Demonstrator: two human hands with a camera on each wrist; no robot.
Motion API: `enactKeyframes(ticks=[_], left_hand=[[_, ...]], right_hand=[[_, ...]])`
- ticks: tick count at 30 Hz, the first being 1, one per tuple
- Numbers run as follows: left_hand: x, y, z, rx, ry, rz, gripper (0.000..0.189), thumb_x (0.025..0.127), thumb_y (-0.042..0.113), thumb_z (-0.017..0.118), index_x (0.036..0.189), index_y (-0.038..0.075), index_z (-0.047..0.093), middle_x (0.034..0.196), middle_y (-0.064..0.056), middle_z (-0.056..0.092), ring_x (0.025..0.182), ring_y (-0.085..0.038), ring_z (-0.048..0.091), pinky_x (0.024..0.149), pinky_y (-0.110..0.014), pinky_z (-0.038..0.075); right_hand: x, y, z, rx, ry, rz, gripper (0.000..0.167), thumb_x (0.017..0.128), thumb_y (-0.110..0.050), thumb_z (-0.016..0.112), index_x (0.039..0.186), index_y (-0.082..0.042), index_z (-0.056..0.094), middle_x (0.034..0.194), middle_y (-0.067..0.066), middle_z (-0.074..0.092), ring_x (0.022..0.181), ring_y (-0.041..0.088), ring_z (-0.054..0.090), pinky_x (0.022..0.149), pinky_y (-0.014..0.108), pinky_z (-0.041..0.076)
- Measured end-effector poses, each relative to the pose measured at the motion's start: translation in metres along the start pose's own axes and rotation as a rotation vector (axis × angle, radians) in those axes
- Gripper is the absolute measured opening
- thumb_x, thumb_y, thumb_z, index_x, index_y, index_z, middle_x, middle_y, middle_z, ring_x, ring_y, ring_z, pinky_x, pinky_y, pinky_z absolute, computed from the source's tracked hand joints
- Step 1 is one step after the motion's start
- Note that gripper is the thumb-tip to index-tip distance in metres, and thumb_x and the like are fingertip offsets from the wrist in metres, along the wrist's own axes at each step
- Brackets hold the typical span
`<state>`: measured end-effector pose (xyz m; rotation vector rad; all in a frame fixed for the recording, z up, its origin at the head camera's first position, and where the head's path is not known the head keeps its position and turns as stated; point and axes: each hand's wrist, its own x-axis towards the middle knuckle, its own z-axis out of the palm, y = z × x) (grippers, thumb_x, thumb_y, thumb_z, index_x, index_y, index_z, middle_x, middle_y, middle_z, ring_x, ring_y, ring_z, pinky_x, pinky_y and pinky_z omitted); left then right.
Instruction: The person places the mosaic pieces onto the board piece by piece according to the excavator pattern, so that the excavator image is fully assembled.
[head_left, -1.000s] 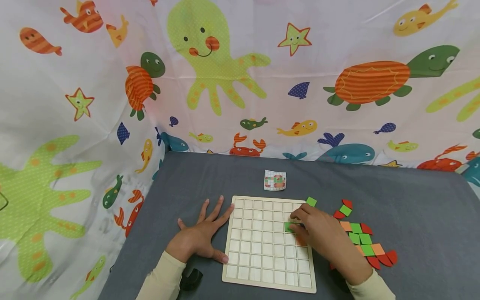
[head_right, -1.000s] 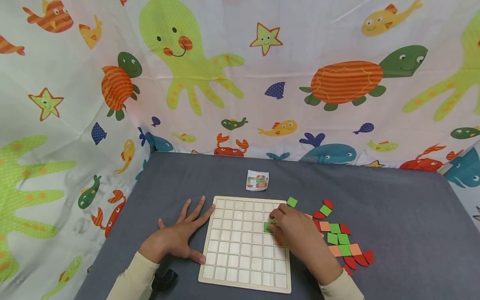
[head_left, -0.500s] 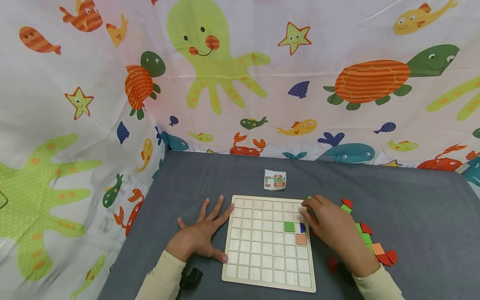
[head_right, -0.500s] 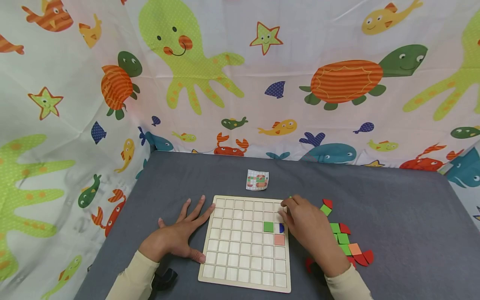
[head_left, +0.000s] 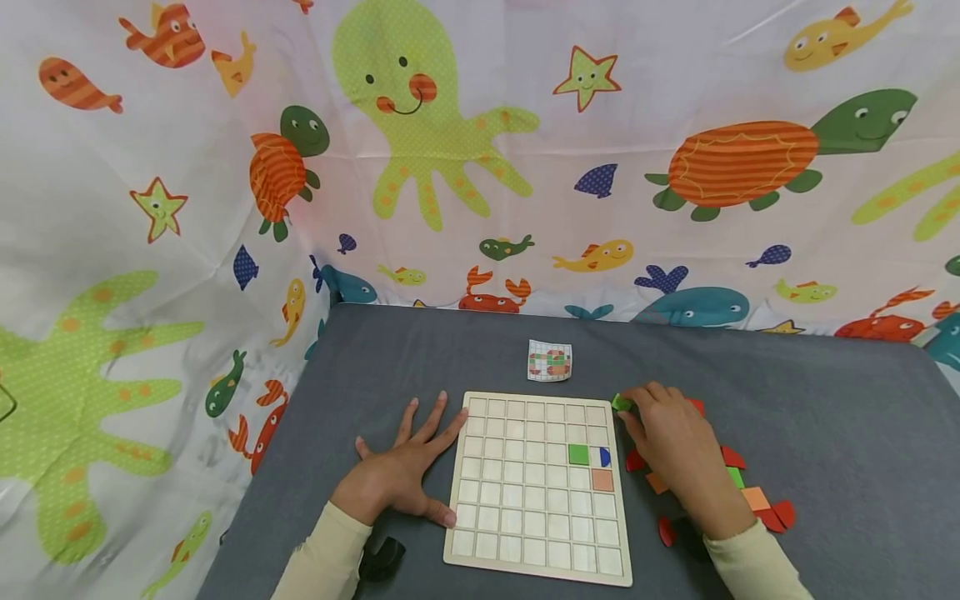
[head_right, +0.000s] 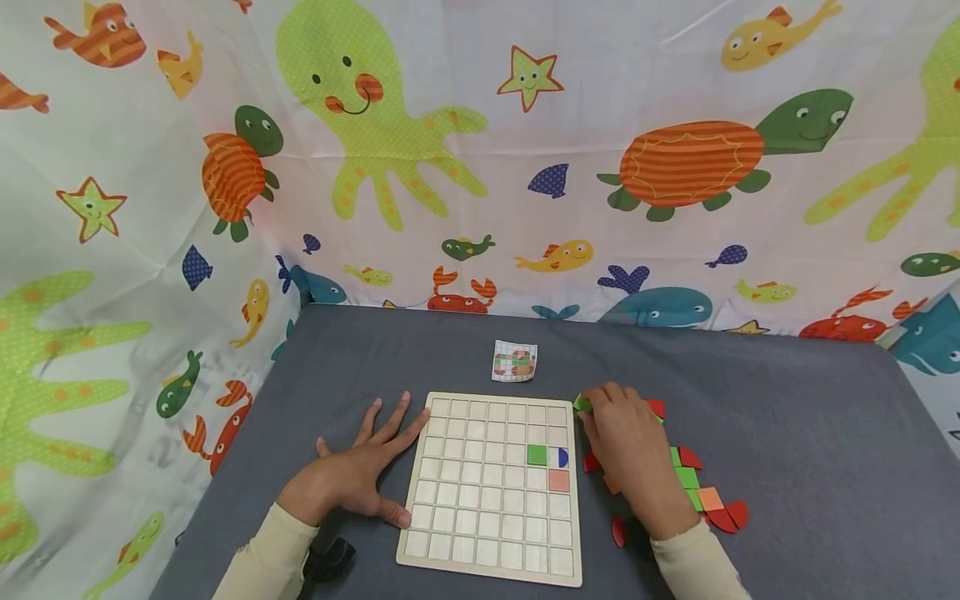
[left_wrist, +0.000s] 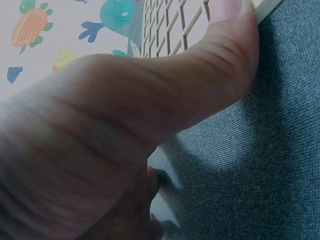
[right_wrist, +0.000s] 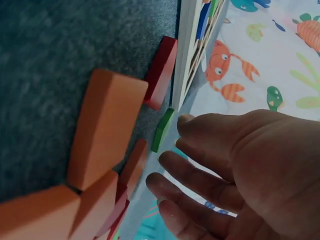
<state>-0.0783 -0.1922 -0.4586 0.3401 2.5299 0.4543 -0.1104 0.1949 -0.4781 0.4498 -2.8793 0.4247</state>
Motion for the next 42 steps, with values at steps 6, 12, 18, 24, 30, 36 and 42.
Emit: enactKeyframes(ticks=[6,12,18,24,30,36,42], left_hand=[[0.001,-0.001,0.001,0.001,-0.004,0.003,0.138,0.062,0.065,0.095,0.169,0.047,0.010,0.178,0.011,-0.011,0.163,-0.034,-0.015,0.093,-0.100,-0.002],[0.001,-0.001,0.002,-0.001,-0.003,0.004,0.137,0.062,0.065,0.095,0.169,0.047,0.011,0.178,0.011,-0.011,0.163,-0.034,-0.015,0.093,-0.100,-0.002],[0.000,-0.001,0.003,-0.001,-0.001,0.002,0.137,0.062,0.065,0.095,0.169,0.048,0.011,0.178,0.012,-0.011,0.163,-0.034,-0.015,0.093,-0.100,-0.002],[-0.001,0.000,0.002,-0.007,0.001,0.004,0.137,0.063,0.064,0.096,0.169,0.047,0.011,0.178,0.011,-0.011,0.163,-0.034,-0.015,0.093,-0.100,-0.002],[-0.002,0.000,0.001,-0.006,0.006,0.005,0.137,0.063,0.063,0.096,0.170,0.046,0.011,0.178,0.010,-0.010,0.163,-0.035,-0.015,0.092,-0.100,-0.002],[-0.002,0.000,0.000,-0.006,0.004,0.001,0.137,0.063,0.062,0.096,0.170,0.046,0.012,0.178,0.010,-0.009,0.163,-0.035,-0.015,0.092,-0.100,-0.002],[0.000,-0.001,0.001,-0.006,0.002,0.000,0.137,0.063,0.063,0.096,0.169,0.046,0.011,0.178,0.011,-0.010,0.163,-0.034,-0.015,0.093,-0.100,-0.003]], right_hand=[[0.002,0.001,0.003,-0.004,-0.008,0.014,0.033,0.089,-0.013,0.087,0.118,0.000,0.076,0.110,0.018,0.073,0.097,0.037,0.066,0.081,0.056,0.061],[0.005,0.002,0.004,-0.012,0.005,-0.010,0.032,0.086,-0.009,0.089,0.115,-0.001,0.077,0.107,0.017,0.073,0.094,0.036,0.067,0.080,0.056,0.061],[0.008,0.004,0.003,-0.023,0.002,-0.022,0.033,0.084,-0.007,0.090,0.114,0.000,0.077,0.106,0.017,0.073,0.094,0.037,0.067,0.082,0.056,0.060],[0.006,0.002,-0.003,-0.013,0.044,-0.042,0.033,0.084,-0.006,0.090,0.113,0.000,0.077,0.107,0.017,0.073,0.095,0.036,0.066,0.079,0.054,0.062],[0.002,-0.010,-0.014,0.016,0.039,-0.076,0.033,0.085,-0.008,0.089,0.116,-0.003,0.078,0.112,0.015,0.073,0.101,0.034,0.067,0.079,0.052,0.063],[-0.008,-0.027,-0.024,0.029,0.019,-0.146,0.037,0.082,-0.009,0.092,0.117,-0.005,0.079,0.116,0.012,0.073,0.105,0.032,0.068,0.082,0.050,0.063],[-0.023,-0.039,-0.026,0.043,0.028,-0.248,0.041,0.078,-0.011,0.096,0.116,-0.008,0.079,0.115,0.007,0.073,0.100,0.025,0.069,0.079,0.042,0.064]])
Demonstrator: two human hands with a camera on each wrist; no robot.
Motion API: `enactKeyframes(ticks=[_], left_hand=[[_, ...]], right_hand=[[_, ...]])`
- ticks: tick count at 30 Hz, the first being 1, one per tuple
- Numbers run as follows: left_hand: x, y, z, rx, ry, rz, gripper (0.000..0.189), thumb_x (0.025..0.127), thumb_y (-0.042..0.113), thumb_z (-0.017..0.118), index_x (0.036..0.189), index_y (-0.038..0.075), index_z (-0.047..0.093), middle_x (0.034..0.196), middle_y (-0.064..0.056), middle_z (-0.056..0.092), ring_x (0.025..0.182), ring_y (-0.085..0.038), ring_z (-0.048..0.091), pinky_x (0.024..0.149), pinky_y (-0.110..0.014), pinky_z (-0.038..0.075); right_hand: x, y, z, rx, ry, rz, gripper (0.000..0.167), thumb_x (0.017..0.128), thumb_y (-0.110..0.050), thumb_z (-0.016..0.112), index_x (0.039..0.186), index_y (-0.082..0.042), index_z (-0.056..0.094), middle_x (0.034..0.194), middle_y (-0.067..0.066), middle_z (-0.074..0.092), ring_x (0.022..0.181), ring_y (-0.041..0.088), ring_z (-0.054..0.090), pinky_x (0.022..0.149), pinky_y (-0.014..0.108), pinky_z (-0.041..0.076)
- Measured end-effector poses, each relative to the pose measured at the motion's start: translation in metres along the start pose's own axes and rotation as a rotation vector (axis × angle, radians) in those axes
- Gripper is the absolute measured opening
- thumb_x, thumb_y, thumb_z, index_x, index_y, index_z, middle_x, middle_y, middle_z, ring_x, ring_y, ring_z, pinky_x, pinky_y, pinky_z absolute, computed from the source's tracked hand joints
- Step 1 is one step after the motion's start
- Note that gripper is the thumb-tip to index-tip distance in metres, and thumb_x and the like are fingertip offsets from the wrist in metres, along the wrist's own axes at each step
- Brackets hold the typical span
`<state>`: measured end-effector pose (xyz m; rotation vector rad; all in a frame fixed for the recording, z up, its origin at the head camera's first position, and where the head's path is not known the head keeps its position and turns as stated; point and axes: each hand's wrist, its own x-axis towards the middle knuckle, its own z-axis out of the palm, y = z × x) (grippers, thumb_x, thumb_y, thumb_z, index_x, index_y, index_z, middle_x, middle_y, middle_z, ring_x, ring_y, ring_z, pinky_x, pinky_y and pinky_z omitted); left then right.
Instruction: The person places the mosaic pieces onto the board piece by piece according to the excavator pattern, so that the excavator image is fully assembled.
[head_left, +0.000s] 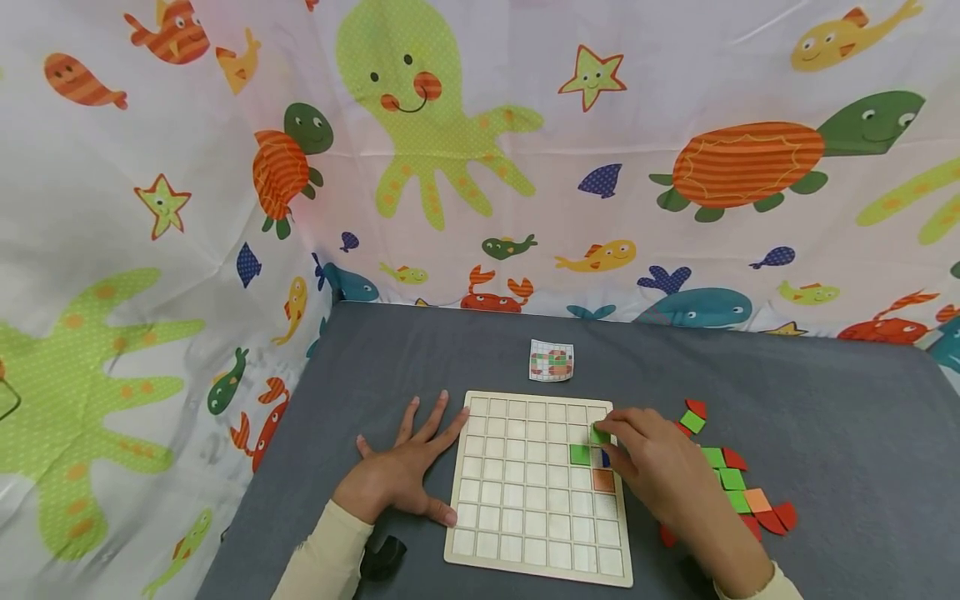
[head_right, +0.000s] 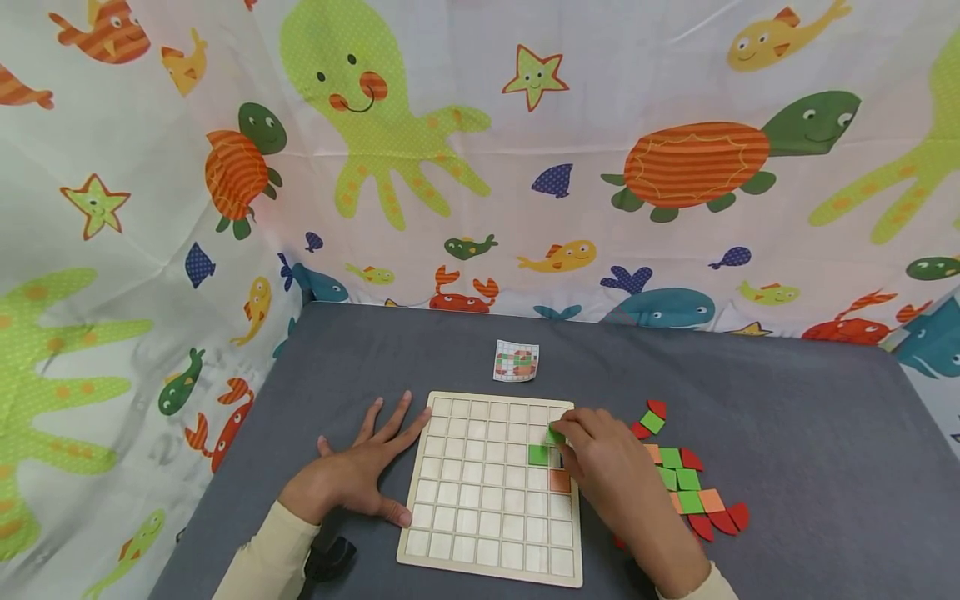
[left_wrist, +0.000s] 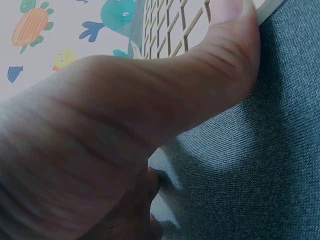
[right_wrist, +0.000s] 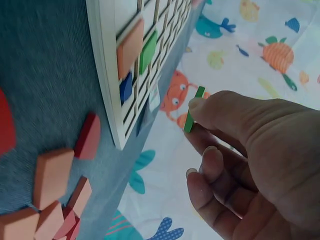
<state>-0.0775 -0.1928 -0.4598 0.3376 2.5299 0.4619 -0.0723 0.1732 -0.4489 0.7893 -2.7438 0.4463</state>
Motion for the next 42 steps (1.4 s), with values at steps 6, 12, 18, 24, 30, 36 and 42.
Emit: enactKeyframes(ticks=[6,12,18,24,30,36,42], left_hand=[[0.001,-0.001,0.000,0.003,-0.007,-0.011,0.138,0.063,0.064,0.096,0.169,0.047,0.011,0.178,0.011,-0.011,0.163,-0.034,-0.016,0.094,-0.099,-0.003],[0.000,-0.001,-0.001,0.001,-0.003,-0.004,0.137,0.063,0.063,0.096,0.169,0.047,0.011,0.178,0.011,-0.010,0.163,-0.034,-0.015,0.094,-0.100,-0.002],[0.000,-0.001,0.001,-0.002,-0.007,-0.015,0.137,0.063,0.063,0.096,0.169,0.047,0.012,0.178,0.012,-0.010,0.163,-0.034,-0.014,0.095,-0.099,-0.002],[0.000,-0.001,0.002,-0.004,0.001,-0.016,0.138,0.061,0.063,0.097,0.169,0.048,0.012,0.178,0.012,-0.009,0.163,-0.034,-0.014,0.094,-0.099,-0.003],[0.000,0.000,0.001,-0.010,0.004,-0.014,0.137,0.062,0.062,0.097,0.169,0.047,0.013,0.178,0.012,-0.009,0.163,-0.034,-0.014,0.094,-0.099,-0.004],[0.000,0.000,0.002,-0.011,-0.009,-0.026,0.137,0.062,0.063,0.097,0.169,0.049,0.012,0.177,0.013,-0.011,0.163,-0.033,-0.016,0.095,-0.099,-0.004],[0.001,0.001,0.002,-0.007,0.005,-0.027,0.138,0.061,0.063,0.097,0.169,0.049,0.012,0.177,0.013,-0.011,0.163,-0.033,-0.016,0.096,-0.098,-0.004]], right_hand=[[-0.011,-0.009,0.005,0.022,-0.015,-0.090,0.043,0.076,-0.013,0.097,0.115,-0.010,0.080,0.113,0.003,0.073,0.097,0.019,0.068,0.079,0.036,0.063],[-0.018,-0.015,0.013,0.001,-0.038,-0.097,0.044,0.074,-0.015,0.098,0.115,-0.015,0.081,0.111,-0.002,0.073,0.094,0.013,0.064,0.078,0.033,0.061],[-0.022,-0.020,0.019,-0.013,-0.103,-0.101,0.041,0.079,-0.015,0.095,0.116,-0.018,0.079,0.114,-0.005,0.072,0.095,0.013,0.061,0.079,0.033,0.059],[-0.022,-0.021,0.021,-0.073,-0.106,-0.128,0.038,0.080,-0.018,0.095,0.114,-0.017,0.079,0.112,-0.004,0.072,0.095,0.014,0.059,0.081,0.034,0.058],[-0.021,-0.020,0.023,-0.109,-0.108,-0.160,0.036,0.079,-0.020,0.096,0.111,-0.017,0.080,0.110,-0.004,0.073,0.094,0.015,0.059,0.081,0.034,0.057],[-0.021,-0.020,0.024,-0.101,-0.170,-0.140,0.033,0.082,-0.023,0.093,0.112,-0.018,0.081,0.110,-0.005,0.075,0.097,0.015,0.061,0.078,0.033,0.054],[-0.019,-0.020,0.022,-0.101,-0.160,-0.138,0.033,0.080,-0.022,0.095,0.109,-0.018,0.082,0.108,-0.006,0.075,0.096,0.015,0.061,0.075,0.032,0.052]])
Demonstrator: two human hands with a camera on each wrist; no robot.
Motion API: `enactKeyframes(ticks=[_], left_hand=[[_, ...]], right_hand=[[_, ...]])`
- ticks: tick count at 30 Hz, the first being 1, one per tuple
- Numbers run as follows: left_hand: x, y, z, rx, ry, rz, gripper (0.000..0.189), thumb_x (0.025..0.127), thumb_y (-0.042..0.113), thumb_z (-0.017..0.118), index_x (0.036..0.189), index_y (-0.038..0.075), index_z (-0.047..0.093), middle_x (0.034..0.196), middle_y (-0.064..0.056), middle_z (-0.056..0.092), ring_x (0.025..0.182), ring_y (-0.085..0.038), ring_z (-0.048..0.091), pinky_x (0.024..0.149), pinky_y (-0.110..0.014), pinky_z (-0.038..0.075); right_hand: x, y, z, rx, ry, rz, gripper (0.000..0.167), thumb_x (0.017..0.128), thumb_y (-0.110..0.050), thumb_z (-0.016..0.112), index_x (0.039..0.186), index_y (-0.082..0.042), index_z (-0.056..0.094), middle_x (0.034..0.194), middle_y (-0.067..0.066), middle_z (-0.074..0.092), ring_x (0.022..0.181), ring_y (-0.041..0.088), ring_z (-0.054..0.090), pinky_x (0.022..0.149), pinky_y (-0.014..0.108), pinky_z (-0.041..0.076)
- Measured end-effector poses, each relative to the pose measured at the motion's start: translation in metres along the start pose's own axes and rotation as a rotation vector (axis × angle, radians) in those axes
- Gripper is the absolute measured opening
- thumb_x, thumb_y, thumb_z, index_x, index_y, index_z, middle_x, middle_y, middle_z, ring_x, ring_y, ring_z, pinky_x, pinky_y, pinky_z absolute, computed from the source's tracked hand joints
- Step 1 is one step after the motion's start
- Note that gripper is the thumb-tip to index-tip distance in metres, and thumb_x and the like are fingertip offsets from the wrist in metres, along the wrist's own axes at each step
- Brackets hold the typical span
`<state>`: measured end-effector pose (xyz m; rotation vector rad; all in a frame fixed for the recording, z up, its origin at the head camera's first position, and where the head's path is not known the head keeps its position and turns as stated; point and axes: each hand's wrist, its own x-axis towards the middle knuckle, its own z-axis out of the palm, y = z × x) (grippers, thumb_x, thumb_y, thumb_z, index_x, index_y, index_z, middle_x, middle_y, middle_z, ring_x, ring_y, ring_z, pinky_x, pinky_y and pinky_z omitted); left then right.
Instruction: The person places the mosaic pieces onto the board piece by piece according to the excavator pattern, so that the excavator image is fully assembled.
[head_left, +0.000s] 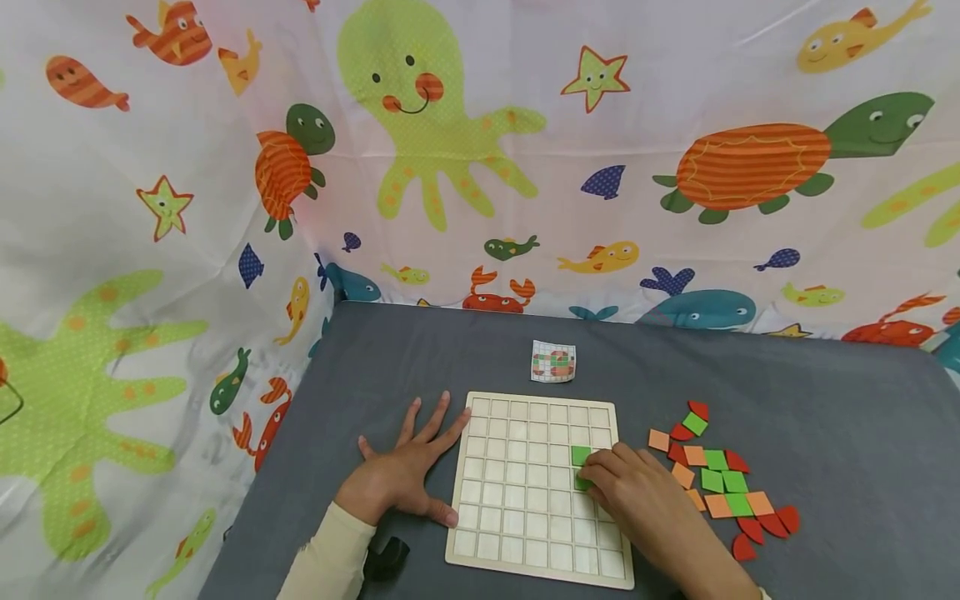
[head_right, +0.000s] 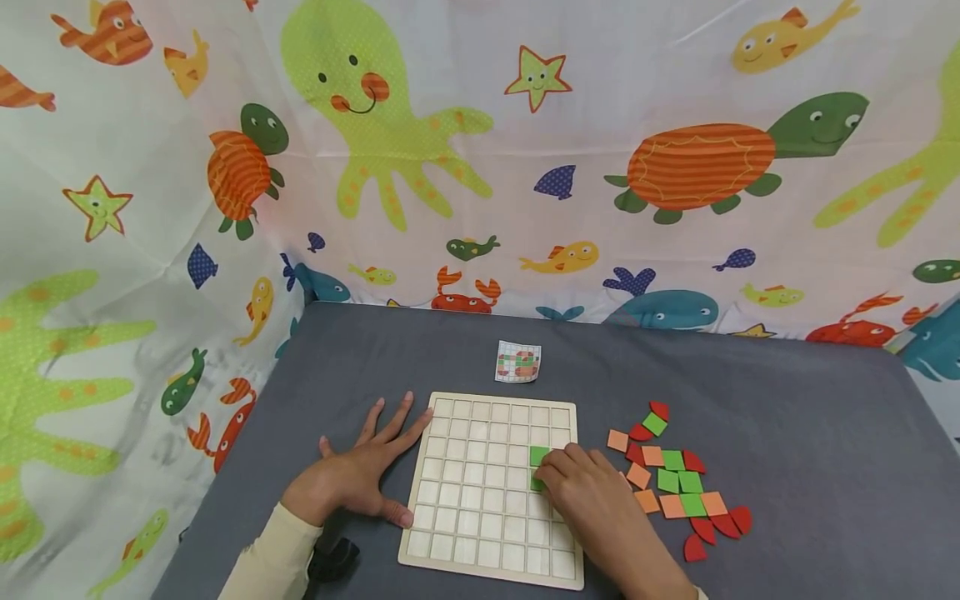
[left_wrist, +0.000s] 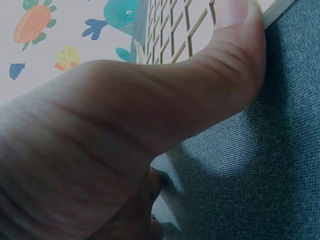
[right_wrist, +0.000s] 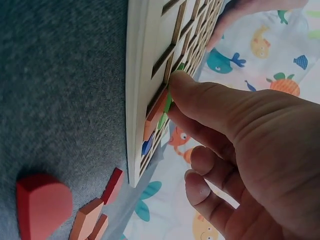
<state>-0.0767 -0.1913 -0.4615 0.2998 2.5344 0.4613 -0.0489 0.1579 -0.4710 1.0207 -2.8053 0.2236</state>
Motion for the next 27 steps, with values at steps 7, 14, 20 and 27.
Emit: enactKeyframes(ticks=[7,14,20,27], left_hand=[[-0.0003,0.0010,-0.0004,0.003,-0.001,0.003,0.138,0.061,0.062,0.097,0.169,0.049,0.012,0.178,0.012,-0.010,0.163,-0.033,-0.016,0.096,-0.098,-0.005],[-0.0021,0.0005,-0.0012,0.008,-0.004,0.000,0.138,0.061,0.063,0.097,0.169,0.049,0.012,0.178,0.012,-0.010,0.163,-0.033,-0.015,0.095,-0.098,-0.004],[-0.0006,0.0008,-0.0020,0.015,-0.005,-0.005,0.139,0.061,0.065,0.096,0.169,0.049,0.011,0.178,0.012,-0.011,0.163,-0.033,-0.016,0.095,-0.099,-0.004],[-0.0003,0.0028,-0.0031,0.016,-0.004,-0.003,0.138,0.061,0.064,0.096,0.169,0.048,0.011,0.178,0.012,-0.010,0.163,-0.034,-0.016,0.095,-0.098,-0.005]], right_hand=[[0.0004,-0.0005,-0.0011,0.015,-0.001,-0.005,0.033,0.080,-0.019,0.095,0.110,-0.017,0.081,0.109,-0.004,0.074,0.098,0.016,0.060,0.076,0.033,0.053],[0.0023,-0.0015,-0.0014,0.024,0.019,-0.019,0.033,0.079,-0.018,0.095,0.108,-0.017,0.080,0.107,-0.004,0.073,0.095,0.016,0.059,0.076,0.033,0.053],[0.0034,-0.0011,-0.0028,0.021,0.018,-0.022,0.032,0.080,-0.018,0.094,0.108,-0.017,0.080,0.106,-0.004,0.073,0.093,0.016,0.059,0.074,0.032,0.052],[0.0051,-0.0026,-0.0017,0.020,0.037,-0.014,0.030,0.079,-0.019,0.095,0.106,-0.018,0.080,0.104,-0.004,0.073,0.093,0.016,0.059,0.077,0.034,0.055]])
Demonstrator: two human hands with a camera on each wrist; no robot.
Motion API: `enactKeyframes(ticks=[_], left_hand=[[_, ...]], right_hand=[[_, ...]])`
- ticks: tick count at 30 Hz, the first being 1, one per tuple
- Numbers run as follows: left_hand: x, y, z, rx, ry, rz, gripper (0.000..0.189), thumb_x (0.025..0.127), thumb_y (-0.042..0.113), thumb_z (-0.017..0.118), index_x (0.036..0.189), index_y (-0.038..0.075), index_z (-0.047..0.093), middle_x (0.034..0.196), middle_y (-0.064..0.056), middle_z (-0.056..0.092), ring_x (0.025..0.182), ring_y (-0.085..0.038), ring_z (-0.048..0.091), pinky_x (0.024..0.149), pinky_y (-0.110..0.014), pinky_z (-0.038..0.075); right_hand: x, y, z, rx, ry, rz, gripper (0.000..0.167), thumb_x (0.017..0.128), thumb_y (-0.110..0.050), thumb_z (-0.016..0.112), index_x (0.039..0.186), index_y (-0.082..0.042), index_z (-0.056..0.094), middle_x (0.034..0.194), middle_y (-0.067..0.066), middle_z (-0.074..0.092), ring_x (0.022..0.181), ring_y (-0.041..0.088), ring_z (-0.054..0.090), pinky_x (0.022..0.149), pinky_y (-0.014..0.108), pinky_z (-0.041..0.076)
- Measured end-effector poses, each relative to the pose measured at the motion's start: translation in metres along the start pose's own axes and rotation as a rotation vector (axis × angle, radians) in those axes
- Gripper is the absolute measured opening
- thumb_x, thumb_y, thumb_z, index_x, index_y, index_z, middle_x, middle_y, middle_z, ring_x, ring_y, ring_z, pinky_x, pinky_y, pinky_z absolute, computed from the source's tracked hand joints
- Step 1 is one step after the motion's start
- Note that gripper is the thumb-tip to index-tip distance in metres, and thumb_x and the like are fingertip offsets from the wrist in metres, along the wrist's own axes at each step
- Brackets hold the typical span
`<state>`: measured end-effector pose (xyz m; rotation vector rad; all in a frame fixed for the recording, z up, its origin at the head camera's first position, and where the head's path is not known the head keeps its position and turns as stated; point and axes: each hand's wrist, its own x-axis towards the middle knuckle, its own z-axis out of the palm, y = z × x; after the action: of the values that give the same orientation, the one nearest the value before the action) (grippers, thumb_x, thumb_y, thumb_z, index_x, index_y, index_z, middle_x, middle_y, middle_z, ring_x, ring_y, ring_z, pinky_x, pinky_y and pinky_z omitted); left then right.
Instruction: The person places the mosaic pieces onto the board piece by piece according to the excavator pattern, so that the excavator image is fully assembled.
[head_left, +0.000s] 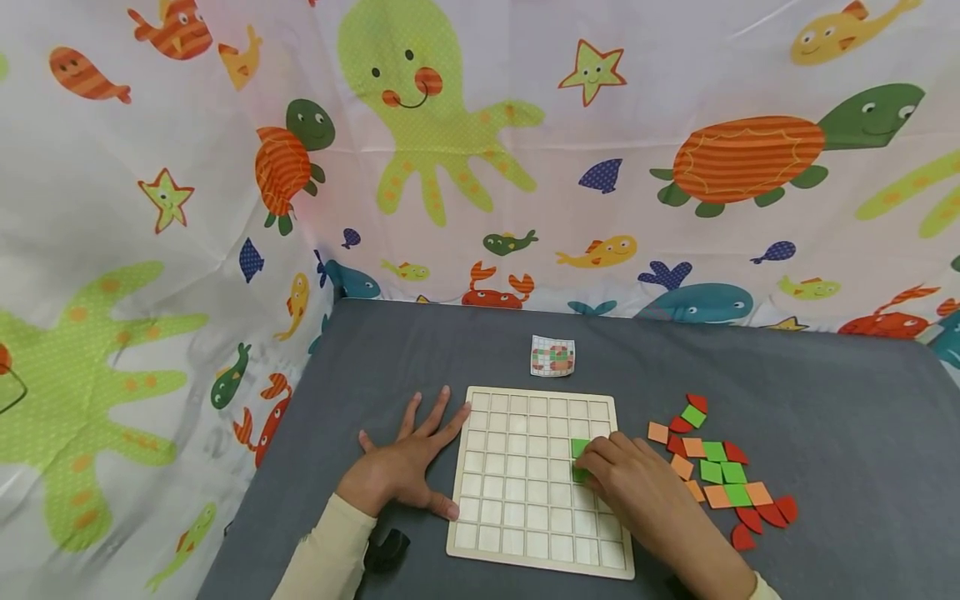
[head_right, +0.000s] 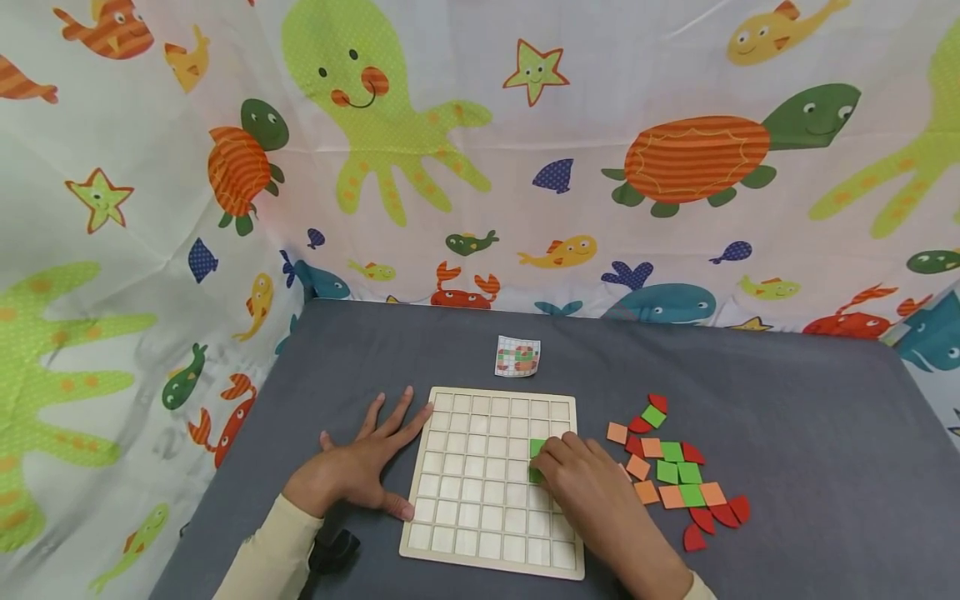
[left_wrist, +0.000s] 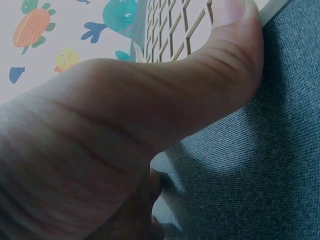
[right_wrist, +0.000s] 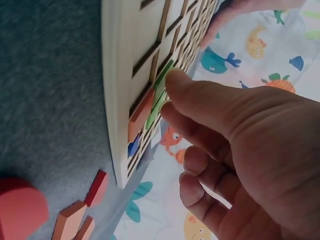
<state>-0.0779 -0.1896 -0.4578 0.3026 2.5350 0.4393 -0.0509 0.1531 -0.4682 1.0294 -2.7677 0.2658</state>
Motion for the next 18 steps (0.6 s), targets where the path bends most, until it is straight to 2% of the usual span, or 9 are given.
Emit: enactKeyframes(ticks=[6,18], left_hand=[[0.0007,-0.0007,0.0001,0.003,-0.003,0.001,0.138,0.061,0.064,0.096,0.169,0.048,0.011,0.178,0.012,-0.011,0.163,-0.033,-0.016,0.095,-0.098,-0.005],[0.0006,-0.0005,0.0011,0.007,0.000,0.005,0.139,0.061,0.063,0.096,0.169,0.049,0.011,0.178,0.011,-0.010,0.163,-0.034,-0.016,0.095,-0.099,-0.005]], right_hand=[[0.0040,-0.0018,0.0056,-0.011,0.013,-0.006,0.025,0.082,-0.023,0.093,0.104,-0.020,0.080,0.102,-0.004,0.071,0.092,0.015,0.061,0.074,0.033,0.054],[0.0025,-0.0027,0.0039,-0.027,0.015,0.010,0.026,0.082,-0.022,0.093,0.105,-0.020,0.080,0.102,-0.004,0.070,0.092,0.015,0.061,0.073,0.032,0.052]])
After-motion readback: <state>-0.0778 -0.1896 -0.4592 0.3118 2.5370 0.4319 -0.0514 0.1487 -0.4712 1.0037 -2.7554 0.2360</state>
